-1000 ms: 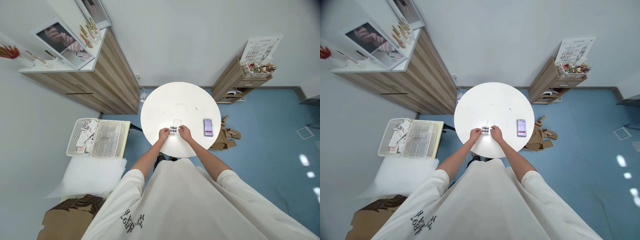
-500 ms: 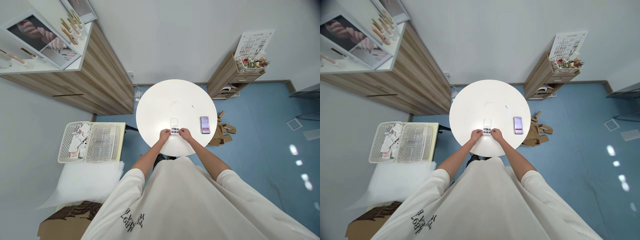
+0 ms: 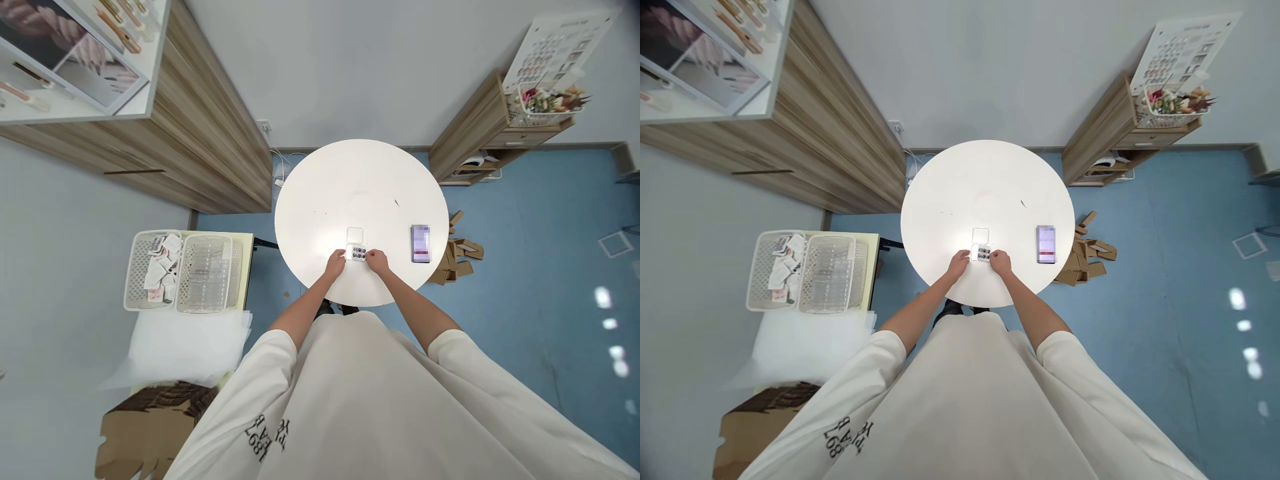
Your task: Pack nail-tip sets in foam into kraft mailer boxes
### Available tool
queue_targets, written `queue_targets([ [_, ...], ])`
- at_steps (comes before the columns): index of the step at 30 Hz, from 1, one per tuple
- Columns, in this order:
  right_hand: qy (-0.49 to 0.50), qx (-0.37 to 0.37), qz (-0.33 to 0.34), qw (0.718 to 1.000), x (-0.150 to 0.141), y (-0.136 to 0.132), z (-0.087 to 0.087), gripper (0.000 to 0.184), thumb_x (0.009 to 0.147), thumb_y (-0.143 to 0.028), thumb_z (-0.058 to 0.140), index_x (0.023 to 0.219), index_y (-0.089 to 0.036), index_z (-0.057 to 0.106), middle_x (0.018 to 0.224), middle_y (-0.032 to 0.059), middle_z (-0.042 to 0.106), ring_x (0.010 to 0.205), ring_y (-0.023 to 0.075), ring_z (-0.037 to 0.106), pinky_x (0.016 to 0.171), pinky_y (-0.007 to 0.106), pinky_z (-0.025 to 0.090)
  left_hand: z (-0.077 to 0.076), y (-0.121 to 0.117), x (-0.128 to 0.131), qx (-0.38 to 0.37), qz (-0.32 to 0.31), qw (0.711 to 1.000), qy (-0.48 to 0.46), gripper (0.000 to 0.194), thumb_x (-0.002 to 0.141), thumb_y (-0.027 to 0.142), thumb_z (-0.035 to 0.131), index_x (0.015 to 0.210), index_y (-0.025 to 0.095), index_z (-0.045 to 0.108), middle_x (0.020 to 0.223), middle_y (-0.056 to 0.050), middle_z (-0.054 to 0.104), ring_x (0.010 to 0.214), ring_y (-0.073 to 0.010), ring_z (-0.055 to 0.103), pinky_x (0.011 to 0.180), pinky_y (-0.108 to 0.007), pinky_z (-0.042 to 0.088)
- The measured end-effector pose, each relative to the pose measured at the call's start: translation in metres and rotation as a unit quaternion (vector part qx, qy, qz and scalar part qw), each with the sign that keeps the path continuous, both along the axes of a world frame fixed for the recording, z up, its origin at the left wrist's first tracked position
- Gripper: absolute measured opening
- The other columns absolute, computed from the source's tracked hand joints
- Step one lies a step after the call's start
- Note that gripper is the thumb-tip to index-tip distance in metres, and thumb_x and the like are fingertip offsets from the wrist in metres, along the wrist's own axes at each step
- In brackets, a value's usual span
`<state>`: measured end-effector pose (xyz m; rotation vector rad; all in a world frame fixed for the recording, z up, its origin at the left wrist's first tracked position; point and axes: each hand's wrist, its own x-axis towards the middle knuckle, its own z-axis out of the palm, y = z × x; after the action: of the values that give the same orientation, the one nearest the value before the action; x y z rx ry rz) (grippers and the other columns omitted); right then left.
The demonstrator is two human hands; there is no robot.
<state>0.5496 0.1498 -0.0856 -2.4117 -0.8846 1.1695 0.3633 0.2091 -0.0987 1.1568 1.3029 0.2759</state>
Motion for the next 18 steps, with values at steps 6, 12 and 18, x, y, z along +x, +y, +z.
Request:
queue_targets([
  [6,-0.012,0.009,0.027,1.000,-0.008,0.008,-0.006,0.021,0.084,-0.025,0.053,0.083,-0.022,0.073,0.087,0.0039,0.074,0.082,0.0186,0.064,0.070,0.025,0.045,-0.005,-0.002,0.002,-0.013,-0.014,1.000,-0.014,0.051,0.079,0.016,0.060,0.130,0.019,0.060,0.142,-0.013,0.059,0.130,-0.0283,0.057,0.109,-0.041,0.043],
  [12,0.019,0.011,0.022,1.000,-0.005,0.008,-0.006,0.025,0.083,-0.023,0.053,0.089,-0.023,0.078,0.093,0.0020,0.077,0.091,0.0189,0.068,0.079,0.024,0.048,-0.001,0.002,0.001,-0.016,-0.023,1.000,0.002,0.047,0.080,0.017,0.062,0.127,0.019,0.061,0.141,-0.013,0.059,0.131,-0.0267,0.055,0.108,-0.037,0.042],
  [18,0.033,0.035,-0.021,0.999,0.004,0.013,-0.008,0.032,0.085,-0.022,0.053,0.107,-0.021,0.075,0.114,0.0050,0.075,0.108,0.0205,0.066,0.096,0.030,0.049,-0.001,0.020,0.002,-0.009,-0.015,1.000,0.023,0.046,0.080,0.015,0.061,0.126,0.019,0.061,0.143,-0.013,0.058,0.130,-0.0253,0.055,0.108,-0.037,0.043],
])
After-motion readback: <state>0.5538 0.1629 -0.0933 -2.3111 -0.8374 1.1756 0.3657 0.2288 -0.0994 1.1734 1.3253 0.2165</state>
